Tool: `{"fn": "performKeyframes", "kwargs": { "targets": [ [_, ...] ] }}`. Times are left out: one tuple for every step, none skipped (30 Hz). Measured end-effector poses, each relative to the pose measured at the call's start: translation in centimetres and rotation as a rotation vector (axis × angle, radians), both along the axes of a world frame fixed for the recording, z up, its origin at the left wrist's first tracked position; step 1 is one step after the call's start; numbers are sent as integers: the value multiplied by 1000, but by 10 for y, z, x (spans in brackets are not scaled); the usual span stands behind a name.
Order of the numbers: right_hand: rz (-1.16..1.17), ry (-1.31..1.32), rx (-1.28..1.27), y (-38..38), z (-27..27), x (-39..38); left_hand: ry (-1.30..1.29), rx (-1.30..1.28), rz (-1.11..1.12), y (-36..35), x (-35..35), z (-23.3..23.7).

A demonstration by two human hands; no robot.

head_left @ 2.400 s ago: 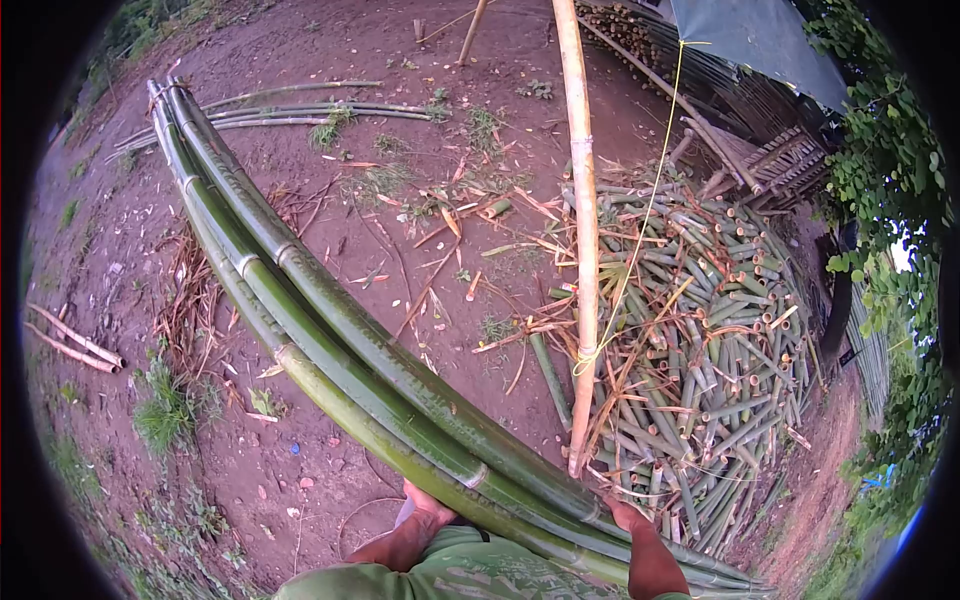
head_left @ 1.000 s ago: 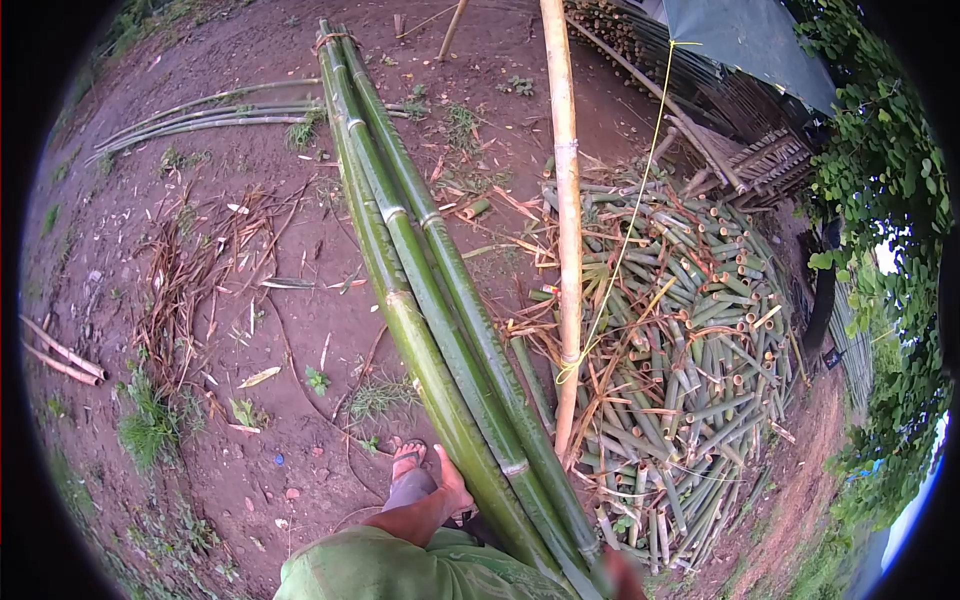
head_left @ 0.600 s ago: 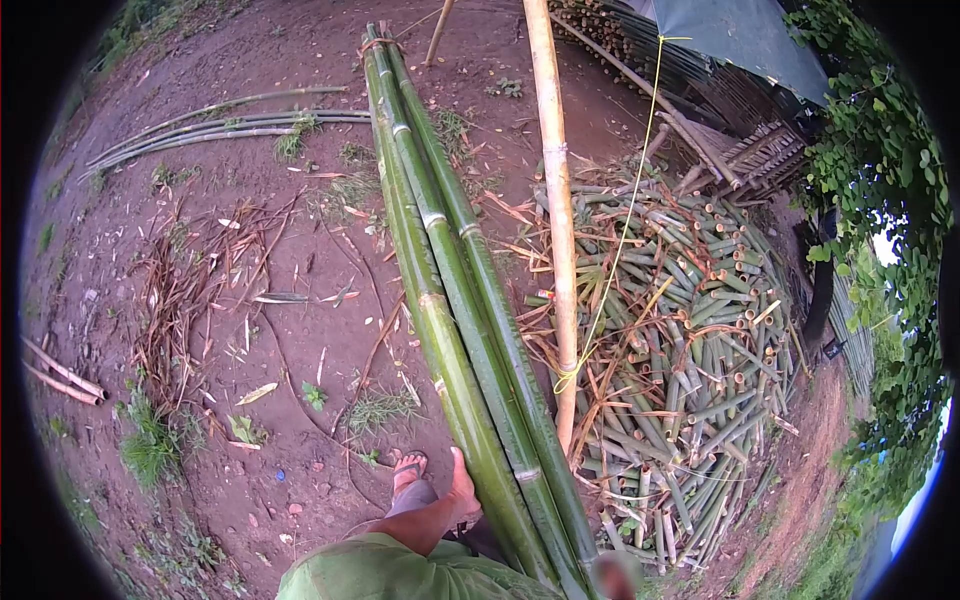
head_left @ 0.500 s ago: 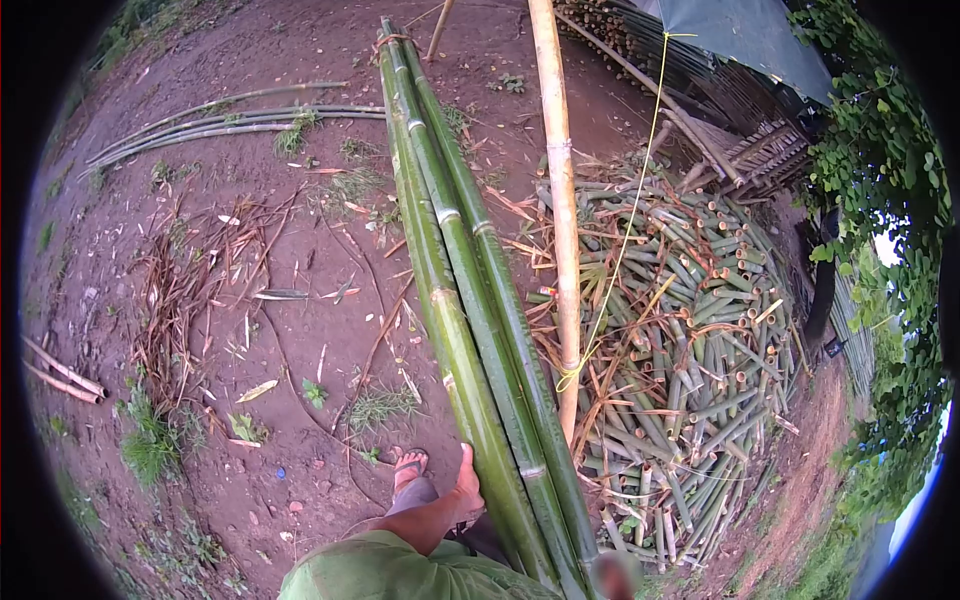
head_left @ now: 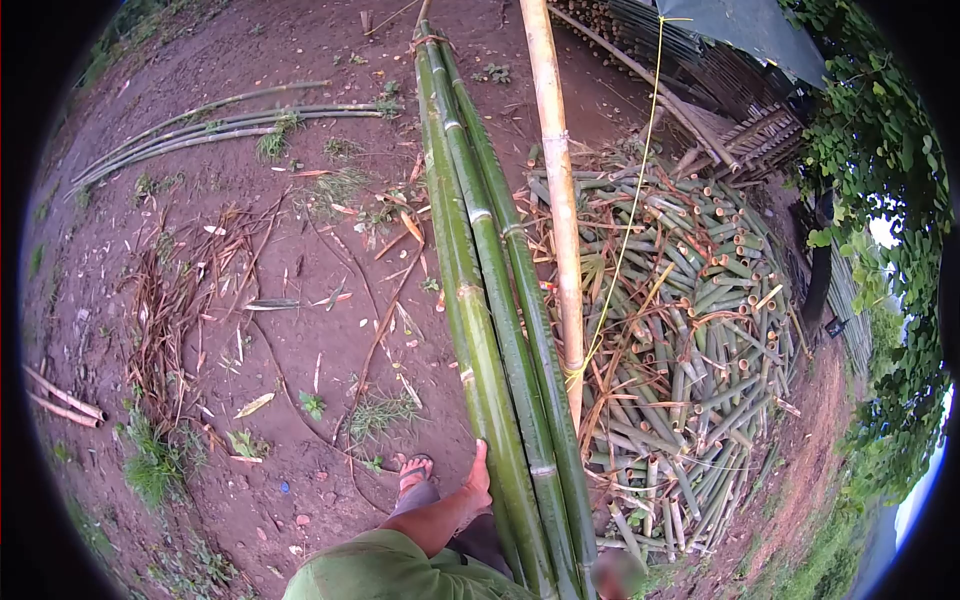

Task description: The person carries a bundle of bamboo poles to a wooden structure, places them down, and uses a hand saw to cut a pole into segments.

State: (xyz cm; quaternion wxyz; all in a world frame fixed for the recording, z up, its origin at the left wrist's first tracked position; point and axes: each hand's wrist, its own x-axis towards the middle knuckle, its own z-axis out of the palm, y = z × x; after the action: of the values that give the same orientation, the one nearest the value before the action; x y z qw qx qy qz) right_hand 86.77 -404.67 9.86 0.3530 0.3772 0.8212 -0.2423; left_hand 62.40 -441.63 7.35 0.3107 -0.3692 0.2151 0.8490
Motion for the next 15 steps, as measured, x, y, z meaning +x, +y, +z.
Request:
{"fn": "performKeyframes", "kwargs": {
  "targets": [
    [-4, 4, 2, -2, -2, 2, -9, 4, -18, 0, 1, -13],
    [-15, 5, 0, -6, -2, 4, -18, 8, -37, 0, 1, -30],
    [-16, 6, 5, -7, -2, 9, -26, 14, -58, 1, 1, -46],
    [-24, 6, 0, -11, -1, 10, -26, 23, -60, 1, -1, -53],
    [-26, 8, 4, -12, 0, 19, -30, 34, -65, 1, -3, -61],
    [-37, 12, 11, -15, 2, 23, -36, 50, -70, 1, -3, -58],
    [-43, 20, 20, -15, 2, 33, -50, 57, -76, 0, -3, -56],
    [-55, 30, 28, -17, 2, 40, -66, 67, -80, -4, -7, -39],
    [-68, 45, 31, -21, 3, 46, -77, 77, -82, -8, -11, -30],
    [-93, 78, 19, -23, 7, 51, -87, 89, -93, -9, -12, -32],
    [-117, 110, 7, -31, 16, 52, -95, 100, -104, -13, -17, -32],
    [-141, 145, -6, -40, 25, 53, -84, 93, -103, -19, -20, -30],
    [-160, 183, -23, -50, 32, 51, -74, 86, -102, -25, -23, -27],
    [-159, 188, -14, -58, 40, 51, -44, 61, -89, -28, -27, -24],
    [-163, 195, -6, -67, 47, 47, -12, 35, -82, -34, -34, -19]
  ]
}}
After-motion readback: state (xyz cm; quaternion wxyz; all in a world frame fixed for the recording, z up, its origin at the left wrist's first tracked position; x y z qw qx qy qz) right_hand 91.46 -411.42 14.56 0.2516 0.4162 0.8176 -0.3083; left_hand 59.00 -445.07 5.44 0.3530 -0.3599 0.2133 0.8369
